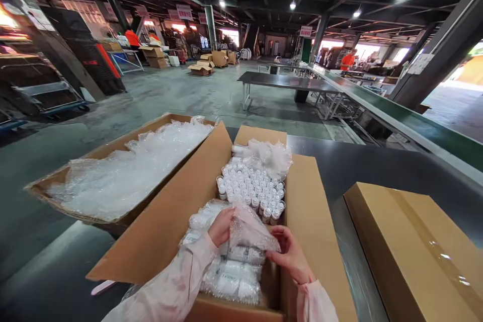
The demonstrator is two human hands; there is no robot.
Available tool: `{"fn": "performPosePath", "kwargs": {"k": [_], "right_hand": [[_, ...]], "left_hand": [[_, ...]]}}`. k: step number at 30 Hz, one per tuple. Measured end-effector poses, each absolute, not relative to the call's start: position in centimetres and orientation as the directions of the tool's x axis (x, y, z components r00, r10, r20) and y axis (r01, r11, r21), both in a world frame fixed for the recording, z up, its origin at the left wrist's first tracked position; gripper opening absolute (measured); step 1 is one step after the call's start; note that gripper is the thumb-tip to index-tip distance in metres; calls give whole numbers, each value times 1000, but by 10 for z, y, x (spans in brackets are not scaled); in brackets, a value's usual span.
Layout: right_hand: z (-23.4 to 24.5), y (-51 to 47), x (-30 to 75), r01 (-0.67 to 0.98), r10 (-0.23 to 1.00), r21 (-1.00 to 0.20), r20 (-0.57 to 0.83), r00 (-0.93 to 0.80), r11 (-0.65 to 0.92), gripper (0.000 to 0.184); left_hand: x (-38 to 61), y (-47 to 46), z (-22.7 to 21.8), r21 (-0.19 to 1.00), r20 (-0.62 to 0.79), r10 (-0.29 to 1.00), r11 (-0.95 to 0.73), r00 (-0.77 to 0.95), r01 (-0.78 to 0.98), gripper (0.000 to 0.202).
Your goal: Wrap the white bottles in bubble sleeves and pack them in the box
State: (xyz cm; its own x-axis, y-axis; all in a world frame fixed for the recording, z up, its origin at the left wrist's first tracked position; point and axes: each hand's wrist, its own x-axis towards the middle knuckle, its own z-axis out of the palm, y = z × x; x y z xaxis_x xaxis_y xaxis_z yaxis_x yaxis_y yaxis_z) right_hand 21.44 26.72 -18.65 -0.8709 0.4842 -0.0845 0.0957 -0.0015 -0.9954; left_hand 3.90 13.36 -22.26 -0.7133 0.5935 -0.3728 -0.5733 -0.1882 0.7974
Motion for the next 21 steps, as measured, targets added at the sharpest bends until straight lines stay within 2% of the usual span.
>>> {"fn": "performPosePath", "kwargs": {"k": [2,4,6,9,12,14,16,18,20,21], "right_hand": [[-185,267,220,117,473,-993,-106,-875,-6,71],[-184,264,218,109,513,-993,-68,-856,51,84],[-184,259,212,125,510,-987,-57,-858,101,79],[-190,256,203,219,528,-974,-151,-836,67,54],[-200,261,202,275,575,-961,-245,-781,-35,54],[-204,264,206,272,621,-961,-243,-746,-49,56],[-202,263,211,244,732,-967,-117,-671,68,55],[-195,258,218,184,752,-934,118,-649,305,52],[-186,250,222,102,575,-840,271,-772,533,48],[-182,246,223,56,450,-798,279,-848,600,43]], "left_hand": [[47,133,-220,814,-332,603,-205,-725,-543,44],[55,133,-215,846,-290,611,-196,-737,-496,44],[60,131,-210,869,-257,641,-175,-723,-464,44],[63,129,-207,868,-263,657,-159,-707,-471,46],[58,127,-208,857,-296,631,-157,-717,-491,48],[54,126,-210,852,-308,629,-152,-714,-501,48],[52,127,-213,854,-316,626,-139,-712,-501,48],[52,129,-218,862,-327,612,-118,-720,-492,46],[53,132,-223,871,-340,597,-92,-727,-483,45],[54,135,-226,876,-342,601,-74,-722,-477,44]]}}
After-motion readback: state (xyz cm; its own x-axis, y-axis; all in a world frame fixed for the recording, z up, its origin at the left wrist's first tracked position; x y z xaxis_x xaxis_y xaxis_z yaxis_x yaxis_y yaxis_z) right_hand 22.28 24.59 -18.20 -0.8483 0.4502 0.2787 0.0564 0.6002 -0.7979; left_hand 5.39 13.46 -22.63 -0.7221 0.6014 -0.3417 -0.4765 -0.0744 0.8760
